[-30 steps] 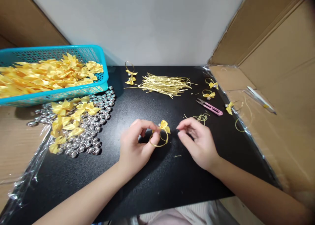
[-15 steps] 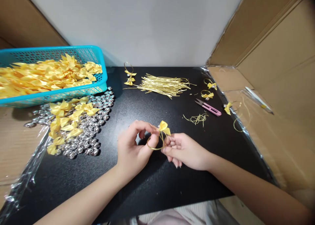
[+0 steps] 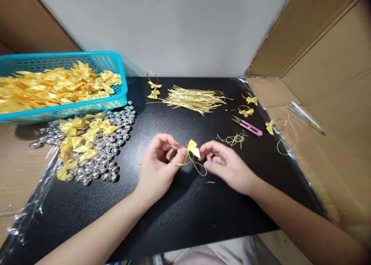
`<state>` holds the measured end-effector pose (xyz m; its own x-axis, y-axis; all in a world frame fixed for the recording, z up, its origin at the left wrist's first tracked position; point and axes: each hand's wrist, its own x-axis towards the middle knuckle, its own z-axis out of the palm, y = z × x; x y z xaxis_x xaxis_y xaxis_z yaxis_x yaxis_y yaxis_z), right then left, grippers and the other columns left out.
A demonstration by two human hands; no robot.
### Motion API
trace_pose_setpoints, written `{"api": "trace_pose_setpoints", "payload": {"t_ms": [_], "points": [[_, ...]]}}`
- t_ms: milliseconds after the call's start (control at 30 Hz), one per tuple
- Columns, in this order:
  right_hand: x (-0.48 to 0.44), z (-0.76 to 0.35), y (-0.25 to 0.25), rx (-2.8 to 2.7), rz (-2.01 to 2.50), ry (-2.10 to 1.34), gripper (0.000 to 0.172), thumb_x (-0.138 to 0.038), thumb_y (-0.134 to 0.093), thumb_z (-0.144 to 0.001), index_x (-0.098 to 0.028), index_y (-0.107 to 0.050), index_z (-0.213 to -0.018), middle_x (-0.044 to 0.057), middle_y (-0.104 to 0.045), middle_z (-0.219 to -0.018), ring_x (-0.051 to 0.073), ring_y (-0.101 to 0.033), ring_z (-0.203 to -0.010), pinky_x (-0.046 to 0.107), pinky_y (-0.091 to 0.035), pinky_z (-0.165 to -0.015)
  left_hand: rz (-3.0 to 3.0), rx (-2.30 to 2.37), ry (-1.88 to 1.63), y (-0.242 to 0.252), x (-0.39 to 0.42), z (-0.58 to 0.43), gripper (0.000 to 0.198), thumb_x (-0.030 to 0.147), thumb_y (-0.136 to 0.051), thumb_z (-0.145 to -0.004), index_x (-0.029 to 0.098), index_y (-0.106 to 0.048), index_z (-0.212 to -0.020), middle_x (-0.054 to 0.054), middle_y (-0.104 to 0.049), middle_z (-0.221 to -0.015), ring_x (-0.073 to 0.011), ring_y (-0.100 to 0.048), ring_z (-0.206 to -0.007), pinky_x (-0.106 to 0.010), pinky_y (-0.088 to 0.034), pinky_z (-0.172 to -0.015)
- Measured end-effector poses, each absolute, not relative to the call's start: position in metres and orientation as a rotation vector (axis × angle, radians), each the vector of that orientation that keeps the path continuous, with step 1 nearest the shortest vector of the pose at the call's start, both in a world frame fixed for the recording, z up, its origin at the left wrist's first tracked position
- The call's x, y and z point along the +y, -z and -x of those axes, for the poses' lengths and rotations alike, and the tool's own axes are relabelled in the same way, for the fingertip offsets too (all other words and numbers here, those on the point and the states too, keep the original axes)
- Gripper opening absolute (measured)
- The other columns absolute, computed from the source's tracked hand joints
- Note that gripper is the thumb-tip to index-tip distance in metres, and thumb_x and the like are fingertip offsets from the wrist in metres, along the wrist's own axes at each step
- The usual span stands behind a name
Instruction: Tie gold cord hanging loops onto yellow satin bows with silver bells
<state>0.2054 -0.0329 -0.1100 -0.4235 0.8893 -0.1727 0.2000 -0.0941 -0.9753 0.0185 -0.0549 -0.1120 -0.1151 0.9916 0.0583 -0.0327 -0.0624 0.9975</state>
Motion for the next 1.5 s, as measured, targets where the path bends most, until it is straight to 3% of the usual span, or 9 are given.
{"api": "trace_pose_setpoints", "payload": {"t_ms": [133, 300, 500, 700, 867, 1033, 1500], "points": [[-0.027, -0.208, 0.105, -1.394, 1.106, -1.477, 0.020, -0.027, -0.062, -0.079, -0.021, -0.068, -0.098, 0.003, -0.065, -0.096, 0.014, -0.058, -0.085, 0.028, -0.045, -0.077, -1.264, 1.225, -1.260, 0.112, -0.058, -0.021, 0.023, 0.018, -0.070, -0.080, 0.022, -0.047, -0.083, 0.004, -0.062, -0.072, -0.0096, -0.050, -0.061, -0.023, -0.036, -0.058], [-0.032, -0.198, 0.110, -1.376, 1.041, -1.633, 0.016, -0.030, -0.072, -0.077, -0.020, -0.073, -0.089, 0.002, -0.064, -0.085, 0.014, -0.059, -0.075, 0.029, -0.047, -0.069, -1.343, 1.196, -1.145, 0.114, -0.061, -0.022, 0.022, 0.020, -0.068, -0.083, 0.022, -0.046, -0.084, 0.002, -0.061, -0.074, -0.0107, -0.053, -0.065, -0.025, -0.038, -0.061], [-0.032, -0.194, 0.114, -1.126, 1.013, -1.817, 0.012, -0.027, -0.080, -0.069, -0.019, -0.072, -0.073, -0.001, -0.067, -0.077, 0.012, -0.061, -0.076, 0.027, -0.049, -0.076, -1.247, 1.096, -1.094, 0.112, -0.060, -0.023, 0.024, 0.020, -0.067, -0.084, 0.021, -0.043, -0.086, 0.003, -0.064, -0.072, -0.0085, -0.051, -0.060, -0.022, -0.040, -0.058], [-0.032, -0.191, 0.112, -1.138, 1.018, -1.833, 0.016, -0.031, -0.079, -0.070, -0.018, -0.070, -0.073, 0.000, -0.066, -0.076, 0.012, -0.059, -0.075, 0.027, -0.048, -0.074, -1.171, 1.073, -1.079, 0.111, -0.058, -0.023, 0.027, 0.021, -0.070, -0.082, 0.021, -0.044, -0.087, 0.003, -0.065, -0.071, -0.0087, -0.054, -0.059, -0.021, -0.043, -0.057], [-0.032, -0.191, 0.115, -1.136, 1.006, -1.773, 0.017, -0.032, -0.081, -0.069, -0.018, -0.072, -0.071, 0.002, -0.068, -0.083, 0.014, -0.062, -0.082, 0.029, -0.051, -0.081, -1.088, 1.064, -1.064, 0.111, -0.057, -0.022, 0.031, 0.023, -0.074, -0.080, 0.021, -0.045, -0.089, 0.003, -0.067, -0.071, -0.0100, -0.059, -0.062, -0.020, -0.045, -0.058], [-0.031, -0.192, 0.116, -1.063, 1.005, -1.811, 0.014, -0.029, -0.082, -0.068, -0.018, -0.073, -0.070, 0.001, -0.069, -0.082, 0.012, -0.062, -0.079, 0.028, -0.051, -0.080, -1.008, 1.027, -1.065, 0.110, -0.055, -0.022, 0.030, 0.023, -0.075, -0.080, 0.020, -0.047, -0.089, 0.005, -0.066, -0.068, -0.0068, -0.055, -0.059, -0.018, -0.043, -0.058], [-0.029, -0.194, 0.113, -1.079, 1.038, -1.848, 0.015, -0.029, -0.080, -0.070, -0.017, -0.071, -0.073, 0.002, -0.074, -0.086, 0.013, -0.067, -0.082, 0.030, -0.052, -0.084, -1.063, 1.036, -1.051, 0.108, -0.054, -0.021, 0.026, 0.028, -0.075, -0.080, 0.019, -0.052, -0.088, 0.003, -0.063, -0.069, -0.0087, -0.057, -0.060, -0.019, -0.044, -0.058]]}}
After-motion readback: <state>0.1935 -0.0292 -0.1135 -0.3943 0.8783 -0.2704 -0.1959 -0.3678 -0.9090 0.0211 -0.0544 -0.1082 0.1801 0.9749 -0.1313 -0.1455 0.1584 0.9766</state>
